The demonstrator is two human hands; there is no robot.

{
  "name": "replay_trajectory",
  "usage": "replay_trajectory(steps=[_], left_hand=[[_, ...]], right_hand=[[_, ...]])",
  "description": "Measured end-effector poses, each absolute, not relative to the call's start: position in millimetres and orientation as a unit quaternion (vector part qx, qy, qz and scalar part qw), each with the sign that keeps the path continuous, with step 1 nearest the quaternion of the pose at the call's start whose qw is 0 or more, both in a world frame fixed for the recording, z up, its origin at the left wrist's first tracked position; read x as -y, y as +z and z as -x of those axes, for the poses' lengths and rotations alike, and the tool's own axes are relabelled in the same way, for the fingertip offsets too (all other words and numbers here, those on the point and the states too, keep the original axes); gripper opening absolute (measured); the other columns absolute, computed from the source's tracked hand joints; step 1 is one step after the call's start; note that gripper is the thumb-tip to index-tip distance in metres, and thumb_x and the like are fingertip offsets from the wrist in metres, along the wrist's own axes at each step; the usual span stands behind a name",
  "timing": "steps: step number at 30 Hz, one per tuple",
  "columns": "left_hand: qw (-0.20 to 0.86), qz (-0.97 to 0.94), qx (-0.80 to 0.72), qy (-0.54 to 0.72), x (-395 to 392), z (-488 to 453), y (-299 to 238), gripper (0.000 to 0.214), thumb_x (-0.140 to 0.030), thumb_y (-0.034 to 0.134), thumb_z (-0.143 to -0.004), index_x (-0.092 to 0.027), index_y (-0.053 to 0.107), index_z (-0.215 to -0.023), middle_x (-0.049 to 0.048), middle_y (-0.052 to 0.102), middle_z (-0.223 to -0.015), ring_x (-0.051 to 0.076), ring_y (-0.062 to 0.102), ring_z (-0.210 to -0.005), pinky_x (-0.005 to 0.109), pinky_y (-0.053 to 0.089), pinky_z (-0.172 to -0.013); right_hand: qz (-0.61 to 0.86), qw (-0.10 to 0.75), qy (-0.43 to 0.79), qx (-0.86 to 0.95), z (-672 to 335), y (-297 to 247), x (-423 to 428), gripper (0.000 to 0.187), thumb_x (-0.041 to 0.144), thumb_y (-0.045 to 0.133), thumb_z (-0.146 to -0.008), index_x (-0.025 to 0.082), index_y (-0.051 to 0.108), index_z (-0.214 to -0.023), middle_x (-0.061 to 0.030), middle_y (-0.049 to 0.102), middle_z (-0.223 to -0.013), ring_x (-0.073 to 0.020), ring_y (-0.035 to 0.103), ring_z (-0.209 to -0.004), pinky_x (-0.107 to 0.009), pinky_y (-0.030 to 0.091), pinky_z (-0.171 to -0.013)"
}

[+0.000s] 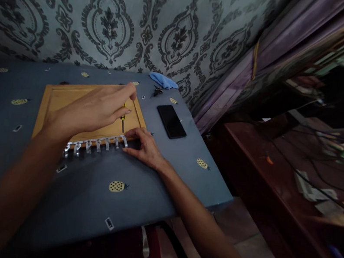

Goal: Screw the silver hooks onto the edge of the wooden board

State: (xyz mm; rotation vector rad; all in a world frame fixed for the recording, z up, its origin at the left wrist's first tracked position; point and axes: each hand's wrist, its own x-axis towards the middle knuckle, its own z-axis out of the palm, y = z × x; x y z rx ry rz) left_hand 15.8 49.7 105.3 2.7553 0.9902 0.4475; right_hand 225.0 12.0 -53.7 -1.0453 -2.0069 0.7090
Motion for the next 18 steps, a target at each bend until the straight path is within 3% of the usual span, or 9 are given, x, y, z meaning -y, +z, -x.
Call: replay_trajectory(steps=[5, 18], left_hand=[[0.032, -0.924, -0.362, 0.12, -45.3, -20.4, 104.3, 0.025, -0.012, 0.042, -0.1, -0.017, 0.051, -0.123, 0.0093, 0.066, -0.107, 0.024, 0.066, -0.097, 0.035, 0.049, -0.084], [0.033, -0.929, -0.357, 0.095, -48.7, -25.5, 97.1, 0.023, -0.013, 0.042, -0.099, -0.018, 0.049, -0.121, 0.0124, 0.069, -0.116, 0.028, 0.068, -0.102, 0.038, 0.051, -0.081]], right_hand=[[0.421, 0.367, 0.276, 0.782, -225.2, -54.1, -12.1, 0.042, 0.051, 0.082, -0.087, 0.023, 0.068, -0.116, -0.0097, 0.073, -0.114, -0.0268, 0.07, -0.106, -0.045, 0.058, -0.096], [0.421, 0.363, 0.264, 0.789, -224.5, -51.5, -12.1, 0.039, 0.045, 0.083, -0.087, 0.023, 0.068, -0.115, -0.0091, 0.073, -0.112, -0.0265, 0.069, -0.106, -0.046, 0.056, -0.1]])
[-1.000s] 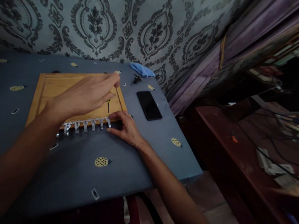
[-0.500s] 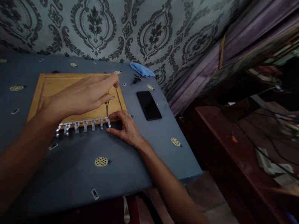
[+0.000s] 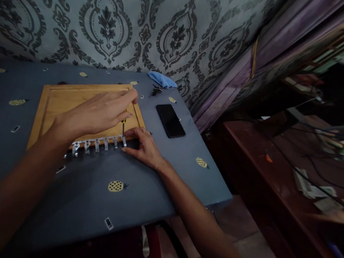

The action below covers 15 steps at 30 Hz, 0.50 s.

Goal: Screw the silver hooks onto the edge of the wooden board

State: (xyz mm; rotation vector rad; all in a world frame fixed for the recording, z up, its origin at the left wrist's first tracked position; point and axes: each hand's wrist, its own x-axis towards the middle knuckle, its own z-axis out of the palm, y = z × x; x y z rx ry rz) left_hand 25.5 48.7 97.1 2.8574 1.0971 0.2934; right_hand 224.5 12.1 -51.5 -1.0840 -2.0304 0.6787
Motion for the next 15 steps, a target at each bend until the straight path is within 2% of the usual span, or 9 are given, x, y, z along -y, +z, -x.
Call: replay_trajectory(steps=[9, 15], left_hand=[[0.025, -0.931, -0.356, 0.077, -45.4, -27.9, 99.8, 0.028, -0.008, 0.042, -0.098, -0.016, 0.049, -0.124, 0.0133, 0.067, -0.122, 0.027, 0.067, -0.105, 0.037, 0.05, -0.084], [0.03, -0.933, -0.349, 0.081, -44.2, -29.4, 99.3, 0.026, -0.011, 0.044, -0.1, -0.017, 0.051, -0.124, 0.0121, 0.067, -0.12, 0.029, 0.067, -0.106, 0.037, 0.05, -0.083]], right_hand=[[0.421, 0.365, 0.277, 0.783, -224.2, -51.3, -11.4, 0.039, 0.045, 0.083, -0.087, 0.022, 0.068, -0.115, -0.0096, 0.073, -0.113, -0.027, 0.069, -0.107, -0.046, 0.057, -0.099], [0.427, 0.365, 0.287, 0.776, -223.8, -51.4, -11.5, 0.041, 0.048, 0.083, -0.086, 0.023, 0.068, -0.114, -0.0094, 0.072, -0.114, -0.0279, 0.069, -0.109, -0.047, 0.058, -0.099]])
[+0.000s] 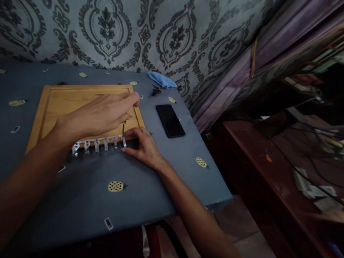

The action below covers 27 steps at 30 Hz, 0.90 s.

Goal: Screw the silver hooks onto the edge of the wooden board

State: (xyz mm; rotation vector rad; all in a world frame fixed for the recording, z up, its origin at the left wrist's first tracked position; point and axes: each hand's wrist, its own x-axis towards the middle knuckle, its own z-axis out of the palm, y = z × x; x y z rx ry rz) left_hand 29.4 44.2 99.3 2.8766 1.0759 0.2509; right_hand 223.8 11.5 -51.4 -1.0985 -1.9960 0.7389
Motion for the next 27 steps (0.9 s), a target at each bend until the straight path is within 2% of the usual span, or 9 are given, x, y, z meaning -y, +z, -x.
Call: replay_trajectory(steps=[3, 10, 17, 27], left_hand=[[0.036, -0.935, -0.34, 0.09, -44.4, -28.1, 98.1, 0.025, -0.014, 0.046, -0.1, -0.017, 0.052, -0.124, 0.0122, 0.067, -0.12, 0.029, 0.067, -0.107, 0.037, 0.05, -0.084], [0.032, -0.94, -0.329, 0.089, -44.9, -26.2, 97.8, 0.032, -0.008, 0.039, -0.098, -0.016, 0.051, -0.127, 0.0117, 0.067, -0.122, 0.029, 0.066, -0.111, 0.037, 0.05, -0.086], [0.038, -0.941, -0.325, 0.081, -44.2, -26.0, 99.2, 0.031, -0.005, 0.038, -0.096, -0.017, 0.052, -0.121, 0.0119, 0.067, -0.12, 0.028, 0.067, -0.106, 0.037, 0.05, -0.084], [0.067, -0.918, -0.359, 0.153, -45.1, -13.1, 107.3, 0.023, -0.015, 0.043, -0.1, -0.023, 0.052, -0.119, 0.01, 0.069, -0.113, 0.028, 0.066, -0.106, 0.037, 0.05, -0.087]], right_hand=[[0.426, 0.364, 0.282, 0.779, -224.1, -51.9, -11.9, 0.041, 0.048, 0.083, -0.086, 0.022, 0.068, -0.115, -0.0096, 0.072, -0.114, -0.0277, 0.069, -0.11, -0.047, 0.057, -0.1], [0.419, 0.365, 0.269, 0.787, -224.0, -51.4, -11.7, 0.038, 0.042, 0.084, -0.087, 0.022, 0.068, -0.115, -0.009, 0.072, -0.113, -0.0261, 0.068, -0.109, -0.046, 0.056, -0.102], [0.426, 0.365, 0.282, 0.778, -223.7, -50.6, -10.9, 0.039, 0.045, 0.083, -0.086, 0.023, 0.067, -0.115, -0.0088, 0.072, -0.114, -0.0256, 0.069, -0.106, -0.045, 0.057, -0.099], [0.42, 0.367, 0.278, 0.782, -224.6, -51.7, -11.4, 0.039, 0.043, 0.085, -0.086, 0.022, 0.068, -0.114, -0.0094, 0.072, -0.114, -0.0269, 0.069, -0.107, -0.047, 0.057, -0.099]])
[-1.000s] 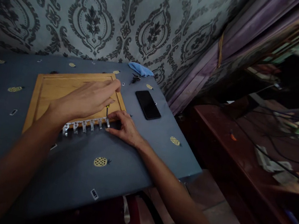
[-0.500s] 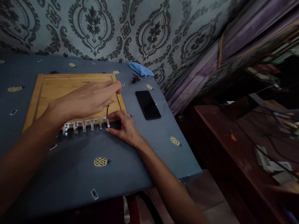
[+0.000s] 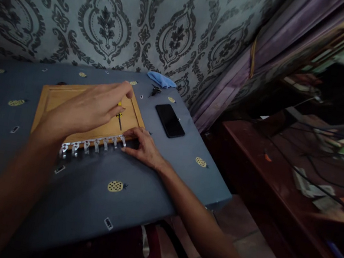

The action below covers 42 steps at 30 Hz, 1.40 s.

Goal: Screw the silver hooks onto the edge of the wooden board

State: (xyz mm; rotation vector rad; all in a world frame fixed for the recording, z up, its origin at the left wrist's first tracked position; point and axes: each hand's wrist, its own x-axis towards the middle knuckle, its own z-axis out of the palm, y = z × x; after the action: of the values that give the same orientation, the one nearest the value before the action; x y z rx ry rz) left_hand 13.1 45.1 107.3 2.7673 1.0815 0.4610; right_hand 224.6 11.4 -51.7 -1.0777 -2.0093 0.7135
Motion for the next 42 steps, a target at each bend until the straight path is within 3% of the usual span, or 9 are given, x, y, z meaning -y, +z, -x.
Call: replay_trajectory(steps=[17, 32, 42], left_hand=[[0.067, -0.923, -0.355, 0.13, -40.1, -17.0, 107.3, 0.023, -0.013, 0.041, -0.097, -0.022, 0.052, -0.116, 0.0092, 0.066, -0.109, 0.026, 0.066, -0.099, 0.038, 0.05, -0.083], [0.09, -0.934, -0.318, 0.135, -39.7, -19.8, 102.5, 0.025, -0.011, 0.05, -0.092, -0.023, 0.05, -0.115, 0.0089, 0.067, -0.109, 0.026, 0.067, -0.097, 0.036, 0.048, -0.075], [0.124, -0.926, -0.341, 0.109, -33.8, -26.9, 108.6, 0.029, -0.004, 0.045, -0.094, -0.021, 0.052, -0.117, 0.0086, 0.067, -0.109, 0.026, 0.067, -0.1, 0.035, 0.05, -0.083]], right_hand=[[0.424, 0.362, 0.273, 0.784, -224.4, -51.0, -11.5, 0.038, 0.04, 0.085, -0.085, 0.023, 0.068, -0.114, -0.0086, 0.073, -0.112, -0.0261, 0.069, -0.107, -0.046, 0.057, -0.099], [0.436, 0.365, 0.271, 0.777, -226.0, -53.9, -11.0, 0.048, 0.058, 0.081, -0.085, 0.023, 0.068, -0.113, -0.0097, 0.072, -0.113, -0.0281, 0.069, -0.107, -0.048, 0.056, -0.1], [0.441, 0.365, 0.266, 0.775, -227.0, -55.1, -9.6, 0.047, 0.059, 0.079, -0.086, 0.023, 0.068, -0.115, -0.0091, 0.072, -0.114, -0.0284, 0.069, -0.108, -0.046, 0.058, -0.098]])
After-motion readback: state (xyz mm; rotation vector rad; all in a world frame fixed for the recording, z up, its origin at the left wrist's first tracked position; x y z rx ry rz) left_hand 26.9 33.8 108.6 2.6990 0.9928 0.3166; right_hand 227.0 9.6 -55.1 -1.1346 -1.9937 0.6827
